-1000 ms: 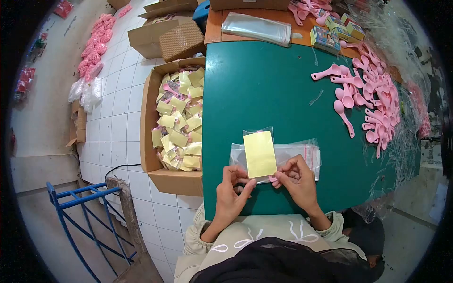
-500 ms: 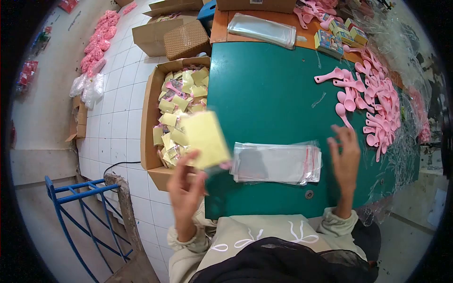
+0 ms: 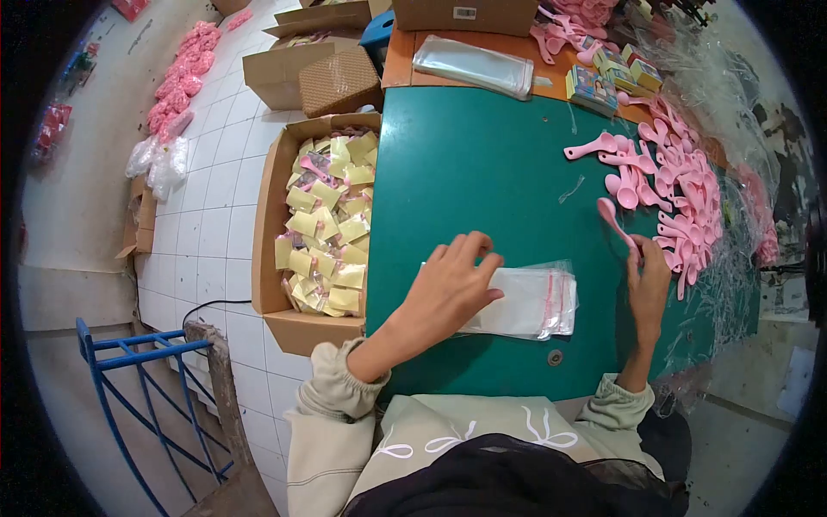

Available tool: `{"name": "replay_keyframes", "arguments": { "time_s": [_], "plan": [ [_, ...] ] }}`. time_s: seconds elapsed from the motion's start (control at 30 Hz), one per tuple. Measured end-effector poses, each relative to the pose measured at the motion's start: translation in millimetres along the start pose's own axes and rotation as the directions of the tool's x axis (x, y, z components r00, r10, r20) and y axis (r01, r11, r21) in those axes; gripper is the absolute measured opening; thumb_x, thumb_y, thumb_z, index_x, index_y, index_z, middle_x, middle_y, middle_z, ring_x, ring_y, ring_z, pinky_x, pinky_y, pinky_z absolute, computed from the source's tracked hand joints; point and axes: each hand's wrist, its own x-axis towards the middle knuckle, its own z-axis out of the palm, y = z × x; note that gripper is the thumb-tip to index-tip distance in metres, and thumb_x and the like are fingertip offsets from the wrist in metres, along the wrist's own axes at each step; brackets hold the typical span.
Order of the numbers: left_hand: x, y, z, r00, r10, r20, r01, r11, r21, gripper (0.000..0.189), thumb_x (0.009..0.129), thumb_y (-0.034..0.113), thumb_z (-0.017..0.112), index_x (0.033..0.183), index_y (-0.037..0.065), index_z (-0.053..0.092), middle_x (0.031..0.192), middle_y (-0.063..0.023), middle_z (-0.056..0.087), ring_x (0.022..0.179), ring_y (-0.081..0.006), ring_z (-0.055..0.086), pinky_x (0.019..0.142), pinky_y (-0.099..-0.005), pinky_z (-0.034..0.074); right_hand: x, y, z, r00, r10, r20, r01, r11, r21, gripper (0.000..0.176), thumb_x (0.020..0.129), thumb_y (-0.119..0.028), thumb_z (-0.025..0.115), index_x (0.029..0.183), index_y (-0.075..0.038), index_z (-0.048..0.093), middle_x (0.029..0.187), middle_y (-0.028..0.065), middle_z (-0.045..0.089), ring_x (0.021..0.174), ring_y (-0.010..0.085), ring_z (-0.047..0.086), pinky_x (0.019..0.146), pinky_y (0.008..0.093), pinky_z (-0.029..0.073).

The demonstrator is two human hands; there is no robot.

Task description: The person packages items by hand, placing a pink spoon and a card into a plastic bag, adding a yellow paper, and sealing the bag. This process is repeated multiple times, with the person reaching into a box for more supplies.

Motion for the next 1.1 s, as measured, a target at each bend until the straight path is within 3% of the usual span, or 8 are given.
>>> {"name": "replay_keyframes", "arguments": {
  "time_s": [0.1, 0.2, 0.3, 0.4, 0.5, 0.9, 1.0, 1.1],
  "plan": [
    [10.5, -11.2, 18.3, 0.996, 0.027, 0.086, -0.025, 0.999, -0.031, 0.028, 0.073, 0.02, 0.07, 0.096, 0.008, 0.057, 0.094, -0.0084, 0.052, 0.082, -0.0269, 0.055, 0.071, -0.0385, 0.046, -14.1, -37.5, -27.3, 0.991, -0.134, 0.018, 0.128, 0.972, 0.197, 0.017, 0.083, -0.006, 0.056, 0.098, 0.0, 0.061, 0.086, 0.015, 0.06, 0.075, 0.0304, 0.058, 0.07, 0.0355, 0.046],
    [13.3, -17.9, 22.2, 0.991, 0.02, 0.13, 0.001, 0.987, -0.163, 0.027, 0.073, 0.019, 0.07, 0.095, 0.009, 0.057, 0.087, -0.0076, 0.052, 0.079, -0.0261, 0.055, 0.069, -0.0378, 0.045, -28.2, -58.6, -38.8, 0.912, -0.304, 0.275, 0.176, 0.896, 0.408, 0.014, 0.082, -0.005, 0.059, 0.095, 0.0, 0.063, 0.083, 0.0144, 0.061, 0.074, 0.0293, 0.059, 0.066, 0.035, 0.046],
    [14.0, -19.7, 24.6, 0.992, 0.006, 0.123, 0.022, 0.975, -0.222, 0.026, 0.073, 0.018, 0.07, 0.094, 0.009, 0.057, 0.085, -0.0075, 0.053, 0.079, -0.0261, 0.055, 0.069, -0.0367, 0.046, -33.3, -55.0, -33.5, 0.893, -0.354, 0.277, 0.29, 0.925, 0.247, 0.015, 0.082, -0.005, 0.061, 0.096, -0.001, 0.063, 0.084, 0.014, 0.062, 0.074, 0.0282, 0.059, 0.064, 0.0344, 0.046],
    [12.3, -19.5, 23.3, 0.994, -0.009, 0.111, 0.036, 0.969, -0.246, 0.025, 0.073, 0.017, 0.07, 0.093, 0.009, 0.057, 0.087, -0.0075, 0.053, 0.079, -0.0259, 0.056, 0.068, -0.0365, 0.046, -30.3, -34.9, -40.6, 0.985, -0.143, -0.095, 0.118, 0.966, -0.231, 0.014, 0.083, -0.003, 0.06, 0.096, -0.001, 0.063, 0.084, 0.0133, 0.062, 0.074, 0.0284, 0.059, 0.063, 0.0349, 0.046],
    [13.9, -17.0, 22.4, 0.997, -0.003, 0.082, 0.021, 0.974, -0.226, 0.022, 0.074, 0.017, 0.07, 0.091, 0.01, 0.058, 0.086, -0.0063, 0.054, 0.079, -0.0246, 0.056, 0.069, -0.0362, 0.045, -30.2, -34.7, -54.2, 0.961, -0.141, -0.236, 0.094, 0.975, -0.199, 0.012, 0.084, -0.002, 0.059, 0.094, 0.0, 0.063, 0.081, 0.0128, 0.061, 0.071, 0.0264, 0.059, 0.062, 0.0331, 0.045],
    [14.5, -15.9, 12.2, 1.0, -0.003, 0.006, 0.005, 0.976, -0.218, 0.009, 0.081, 0.015, 0.064, 0.088, 0.012, 0.058, 0.077, -0.0006, 0.064, 0.07, -0.0186, 0.061, 0.081, -0.0352, 0.042, -34.3, -68.1, -46.5, 1.0, -0.001, -0.018, 0.008, 0.914, 0.405, 0.008, 0.08, 0.0, 0.062, 0.088, 0.001, 0.063, 0.076, 0.0079, 0.058, 0.065, 0.0134, 0.055, 0.059, 0.0245, 0.043],
    [12.0, -13.5, 11.4, 0.998, -0.024, 0.054, 0.036, 0.972, -0.231, 0.01, 0.083, 0.015, 0.062, 0.091, 0.012, 0.056, 0.078, -0.0006, 0.065, 0.071, -0.0192, 0.063, 0.089, -0.0383, 0.041, -34.4, -66.1, -43.6, 0.997, -0.044, -0.07, 0.067, 0.925, 0.373, 0.011, 0.081, -0.001, 0.063, 0.092, 0.001, 0.062, 0.078, 0.0067, 0.059, 0.066, 0.0108, 0.054, 0.06, 0.0227, 0.044],
    [7.8, -13.4, 14.8, 0.997, -0.012, 0.07, 0.027, 0.974, -0.226, 0.012, 0.085, 0.015, 0.06, 0.094, 0.012, 0.054, 0.079, -0.0004, 0.065, 0.074, -0.02, 0.064, 0.096, -0.0434, 0.037, -40.4, -67.0, -41.6, 0.976, 0.073, -0.207, 0.058, 0.824, 0.563, 0.016, 0.082, -0.001, 0.063, 0.097, 0.002, 0.06, 0.079, 0.006, 0.059, 0.067, 0.009, 0.054, 0.063, 0.0219, 0.045]
  ]
}}
